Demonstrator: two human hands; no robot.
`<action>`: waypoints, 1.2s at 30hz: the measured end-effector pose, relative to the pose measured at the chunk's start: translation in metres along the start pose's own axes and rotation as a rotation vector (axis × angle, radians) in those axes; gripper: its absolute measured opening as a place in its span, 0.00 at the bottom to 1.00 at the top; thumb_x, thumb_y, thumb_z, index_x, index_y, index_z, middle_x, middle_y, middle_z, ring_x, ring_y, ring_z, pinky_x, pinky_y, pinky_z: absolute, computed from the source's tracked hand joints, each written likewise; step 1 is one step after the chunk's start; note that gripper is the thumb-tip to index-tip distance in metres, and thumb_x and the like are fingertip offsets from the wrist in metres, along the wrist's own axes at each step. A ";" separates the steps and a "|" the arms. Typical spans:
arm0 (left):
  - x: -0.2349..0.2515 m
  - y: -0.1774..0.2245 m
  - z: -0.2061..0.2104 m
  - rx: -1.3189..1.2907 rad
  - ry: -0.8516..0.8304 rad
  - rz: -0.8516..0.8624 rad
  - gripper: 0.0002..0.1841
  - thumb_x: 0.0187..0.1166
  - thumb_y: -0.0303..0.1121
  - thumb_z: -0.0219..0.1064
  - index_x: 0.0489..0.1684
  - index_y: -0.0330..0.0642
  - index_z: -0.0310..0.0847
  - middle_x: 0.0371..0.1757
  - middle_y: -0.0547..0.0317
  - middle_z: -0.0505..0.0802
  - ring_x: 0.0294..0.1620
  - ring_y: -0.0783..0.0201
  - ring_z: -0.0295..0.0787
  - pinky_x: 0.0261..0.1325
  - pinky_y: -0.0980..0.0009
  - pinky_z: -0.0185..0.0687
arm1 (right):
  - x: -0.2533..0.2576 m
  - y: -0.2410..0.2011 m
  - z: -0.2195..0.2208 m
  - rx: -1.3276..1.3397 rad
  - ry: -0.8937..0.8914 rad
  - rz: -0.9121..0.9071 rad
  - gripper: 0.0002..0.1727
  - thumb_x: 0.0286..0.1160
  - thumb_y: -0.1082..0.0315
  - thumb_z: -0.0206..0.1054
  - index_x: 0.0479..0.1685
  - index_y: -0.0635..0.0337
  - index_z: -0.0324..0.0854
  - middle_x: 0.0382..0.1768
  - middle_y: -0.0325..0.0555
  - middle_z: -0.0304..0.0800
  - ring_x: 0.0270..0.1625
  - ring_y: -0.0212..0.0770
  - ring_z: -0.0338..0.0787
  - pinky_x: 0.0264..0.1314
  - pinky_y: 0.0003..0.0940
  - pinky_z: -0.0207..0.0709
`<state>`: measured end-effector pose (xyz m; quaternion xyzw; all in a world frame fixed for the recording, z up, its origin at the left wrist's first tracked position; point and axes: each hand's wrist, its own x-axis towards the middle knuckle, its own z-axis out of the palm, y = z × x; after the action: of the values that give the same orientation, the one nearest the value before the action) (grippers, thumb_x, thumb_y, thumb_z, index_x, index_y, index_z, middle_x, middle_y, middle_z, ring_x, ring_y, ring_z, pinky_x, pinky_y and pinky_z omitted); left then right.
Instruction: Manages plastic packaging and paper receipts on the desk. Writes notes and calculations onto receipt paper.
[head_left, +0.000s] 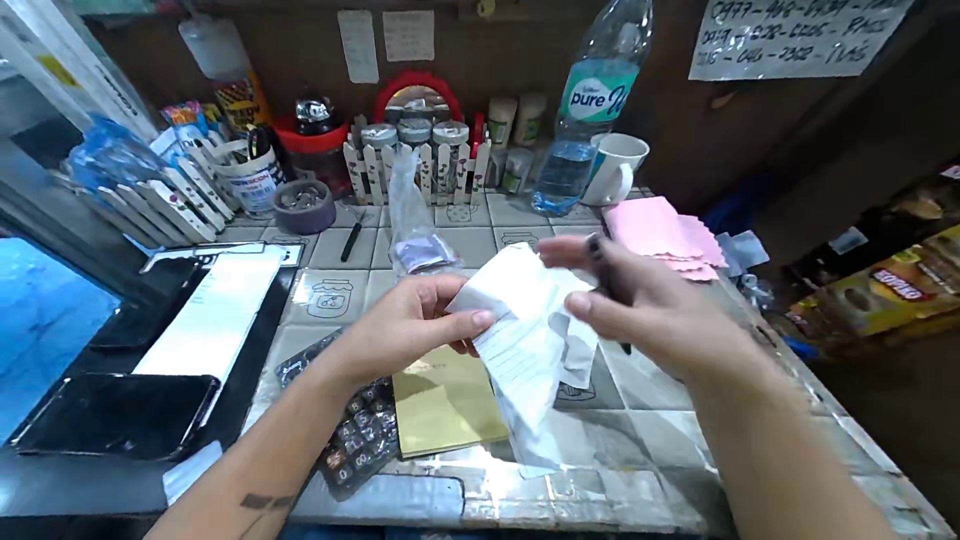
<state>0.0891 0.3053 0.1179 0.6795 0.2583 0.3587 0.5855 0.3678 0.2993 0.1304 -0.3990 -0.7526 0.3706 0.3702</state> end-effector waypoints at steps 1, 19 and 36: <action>0.000 0.001 -0.004 0.019 -0.036 0.026 0.09 0.83 0.27 0.62 0.53 0.36 0.86 0.41 0.63 0.95 0.39 0.73 0.93 0.47 0.74 0.91 | 0.000 0.002 0.003 0.050 -0.087 0.037 0.31 0.69 0.42 0.73 0.71 0.42 0.80 0.50 0.25 0.92 0.38 0.21 0.89 0.36 0.19 0.84; 0.001 -0.036 -0.009 1.030 -0.002 -0.148 0.23 0.72 0.46 0.79 0.56 0.38 0.85 0.45 0.48 0.91 0.50 0.49 0.88 0.64 0.36 0.68 | -0.007 -0.003 0.008 0.537 -0.122 0.025 0.12 0.83 0.59 0.62 0.56 0.38 0.89 0.40 0.24 0.96 0.36 0.18 0.92 0.37 0.17 0.88; 0.007 -0.041 -0.023 0.930 0.027 -0.130 0.30 0.80 0.49 0.71 0.82 0.53 0.73 0.76 0.48 0.82 0.75 0.43 0.78 0.69 0.33 0.72 | 0.010 0.018 0.021 -0.277 -0.070 0.002 0.33 0.93 0.49 0.35 0.51 0.54 0.89 0.40 0.33 0.91 0.46 0.29 0.89 0.53 0.32 0.84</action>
<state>0.0783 0.3317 0.0803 0.8474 0.4414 0.1762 0.2367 0.3517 0.3100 0.1087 -0.4341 -0.8085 0.2771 0.2847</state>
